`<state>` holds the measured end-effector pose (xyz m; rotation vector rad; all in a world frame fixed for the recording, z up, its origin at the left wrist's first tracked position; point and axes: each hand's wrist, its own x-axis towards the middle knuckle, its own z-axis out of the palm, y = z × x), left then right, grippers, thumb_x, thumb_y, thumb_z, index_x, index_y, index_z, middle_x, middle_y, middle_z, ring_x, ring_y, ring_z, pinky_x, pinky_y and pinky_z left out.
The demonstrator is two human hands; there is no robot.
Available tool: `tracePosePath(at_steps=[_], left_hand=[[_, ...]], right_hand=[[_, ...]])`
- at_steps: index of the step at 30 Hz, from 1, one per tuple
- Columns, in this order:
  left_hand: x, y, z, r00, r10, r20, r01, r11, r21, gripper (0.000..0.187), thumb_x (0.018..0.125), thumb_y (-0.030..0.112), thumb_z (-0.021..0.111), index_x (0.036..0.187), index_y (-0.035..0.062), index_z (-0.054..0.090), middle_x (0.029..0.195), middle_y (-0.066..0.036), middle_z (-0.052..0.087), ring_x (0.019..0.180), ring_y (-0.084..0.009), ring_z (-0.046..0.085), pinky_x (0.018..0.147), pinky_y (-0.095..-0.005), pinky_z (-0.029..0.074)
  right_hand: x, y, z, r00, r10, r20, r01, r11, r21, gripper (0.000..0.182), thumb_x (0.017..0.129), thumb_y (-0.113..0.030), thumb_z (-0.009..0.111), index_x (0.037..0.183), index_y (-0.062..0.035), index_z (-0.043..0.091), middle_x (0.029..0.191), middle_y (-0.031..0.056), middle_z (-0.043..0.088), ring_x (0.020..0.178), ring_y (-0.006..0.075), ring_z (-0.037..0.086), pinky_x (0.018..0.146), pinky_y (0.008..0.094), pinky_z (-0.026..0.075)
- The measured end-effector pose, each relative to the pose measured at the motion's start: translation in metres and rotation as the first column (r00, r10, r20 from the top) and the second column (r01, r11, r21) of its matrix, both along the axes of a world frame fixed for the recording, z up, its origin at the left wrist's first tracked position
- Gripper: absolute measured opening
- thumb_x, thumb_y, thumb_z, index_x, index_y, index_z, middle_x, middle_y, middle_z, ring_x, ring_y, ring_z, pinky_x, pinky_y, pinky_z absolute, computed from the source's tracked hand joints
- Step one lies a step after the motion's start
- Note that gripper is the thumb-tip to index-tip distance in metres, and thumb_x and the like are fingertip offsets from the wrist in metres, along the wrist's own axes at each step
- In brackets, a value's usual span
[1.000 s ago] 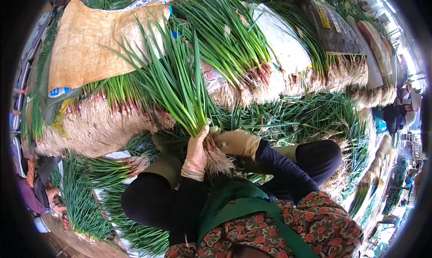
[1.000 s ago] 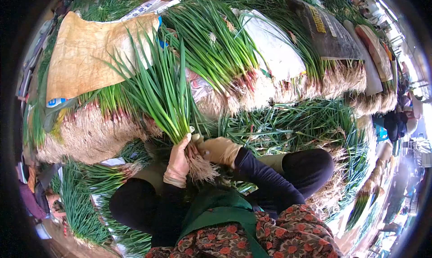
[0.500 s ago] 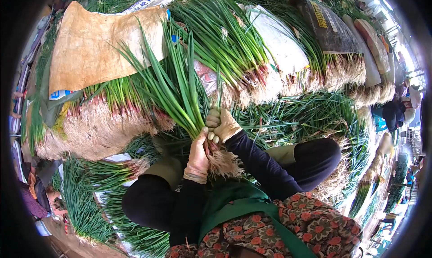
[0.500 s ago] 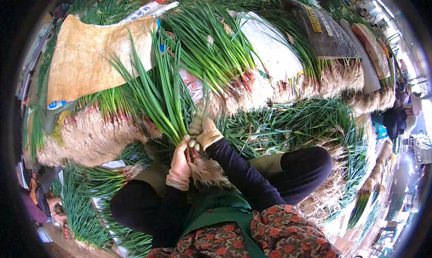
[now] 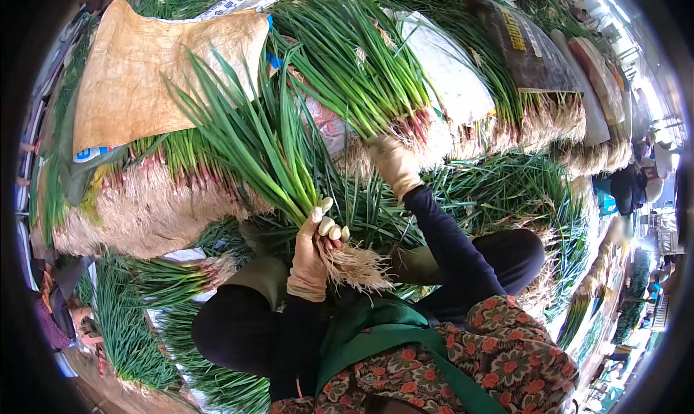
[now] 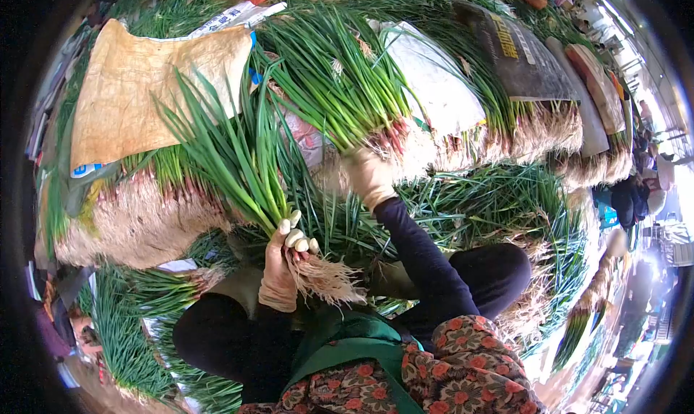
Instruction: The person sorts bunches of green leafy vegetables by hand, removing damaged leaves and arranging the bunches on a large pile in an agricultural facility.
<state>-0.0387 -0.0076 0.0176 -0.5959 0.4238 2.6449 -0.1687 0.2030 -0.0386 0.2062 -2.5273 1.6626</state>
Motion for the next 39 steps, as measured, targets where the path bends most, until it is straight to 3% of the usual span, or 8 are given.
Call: tracePosePath(at_steps=[3,10,11,16,20,31,36,39], left_hand=[[0.005,-0.002,-0.007,1.0,-0.014,-0.009,0.016,0.978,0.206,0.032,0.093,0.027,0.051,0.116,0.0044,0.054,0.056,0.005,0.034,0.054,-0.0109,0.041,0.074,-0.0353,0.046],[0.002,0.005,-0.008,0.997,-0.035,0.071,0.056,0.949,-0.311,0.038,0.091,0.031,0.052,0.117,0.0031,0.053,0.069,-0.002,0.055,0.054,-0.017,0.054,0.057,-0.0279,0.049],[0.0,0.013,-0.003,0.997,0.012,0.077,0.013,0.95,-0.311,0.036,0.092,0.029,0.052,0.117,0.0033,0.054,0.072,-0.002,0.056,0.057,-0.0167,0.055,0.061,-0.0282,0.049],[0.006,-0.001,-0.005,0.991,-0.13,0.015,0.129,0.959,-0.253,0.033,0.092,0.025,0.052,0.116,0.0028,0.054,0.077,-0.001,0.057,0.072,-0.0156,0.057,0.082,-0.0339,0.049],[0.005,0.005,-0.001,0.993,-0.112,0.031,0.112,0.994,-0.01,0.028,0.09,0.027,0.055,0.105,0.0034,0.057,0.074,-0.001,0.057,0.065,-0.0159,0.057,0.077,-0.0366,0.052],[0.007,0.013,-0.015,0.998,-0.033,-0.056,-0.02,0.668,-0.744,0.018,0.087,0.016,0.06,0.094,-0.0006,0.058,0.065,-0.009,0.06,0.046,-0.0146,0.054,0.037,-0.0247,0.04],[0.007,0.01,-0.011,0.998,0.03,-0.052,-0.059,0.648,-0.759,0.02,0.088,0.017,0.058,0.098,-0.0009,0.057,0.065,-0.007,0.06,0.047,-0.013,0.055,0.037,-0.0252,0.04],[-0.003,-0.002,0.006,0.987,0.15,-0.064,-0.163,0.882,-0.443,0.025,0.09,0.017,0.054,0.109,0.0003,0.056,0.067,-0.005,0.057,0.05,-0.0136,0.053,0.054,-0.0285,0.049]], right_hand=[[-0.013,0.01,0.008,0.929,-0.221,0.298,-0.036,0.746,0.665,0.031,0.082,-0.03,0.062,0.102,-0.0061,0.06,0.089,0.0184,0.065,0.081,0.0314,0.062,0.072,0.0406,0.049],[0.088,-0.047,0.064,0.956,0.233,0.178,-0.293,0.774,0.561,0.023,0.086,-0.029,0.055,0.087,-0.0067,0.06,0.066,0.0137,0.06,0.058,0.0315,0.06,0.051,0.0425,0.046],[0.113,-0.053,0.071,0.935,0.333,-0.121,-0.066,0.498,0.865,0.021,0.084,-0.024,0.053,0.097,-0.0073,0.059,0.072,0.0158,0.061,0.057,0.0274,0.06,0.048,0.0405,0.046],[0.091,-0.021,0.049,0.572,0.729,0.376,-0.819,0.529,0.222,0.026,0.086,-0.027,0.055,0.097,-0.0053,0.063,0.087,0.0173,0.063,0.069,0.0258,0.062,0.06,0.0327,0.051],[0.048,-0.047,0.033,0.905,0.366,0.218,-0.215,0.835,-0.507,0.041,0.089,-0.031,0.056,0.116,0.0005,0.054,0.096,0.0142,0.063,0.088,0.0193,0.06,0.082,0.0293,0.048],[0.086,-0.056,0.029,0.907,0.377,0.188,-0.418,0.858,0.299,0.028,0.091,-0.03,0.047,0.086,-0.0056,0.059,0.072,0.0164,0.06,0.069,0.0345,0.059,0.061,0.0401,0.047],[0.045,-0.043,0.003,0.927,0.271,0.258,-0.363,0.484,0.796,0.025,0.089,-0.03,0.05,0.082,-0.0068,0.058,0.073,0.0123,0.062,0.065,0.0286,0.061,0.058,0.0371,0.048],[0.034,-0.016,0.016,0.96,0.133,0.246,-0.26,0.752,0.606,0.038,0.084,-0.042,0.055,0.096,-0.0061,0.06,0.088,0.0109,0.066,0.08,0.0284,0.064,0.069,0.0386,0.05]])
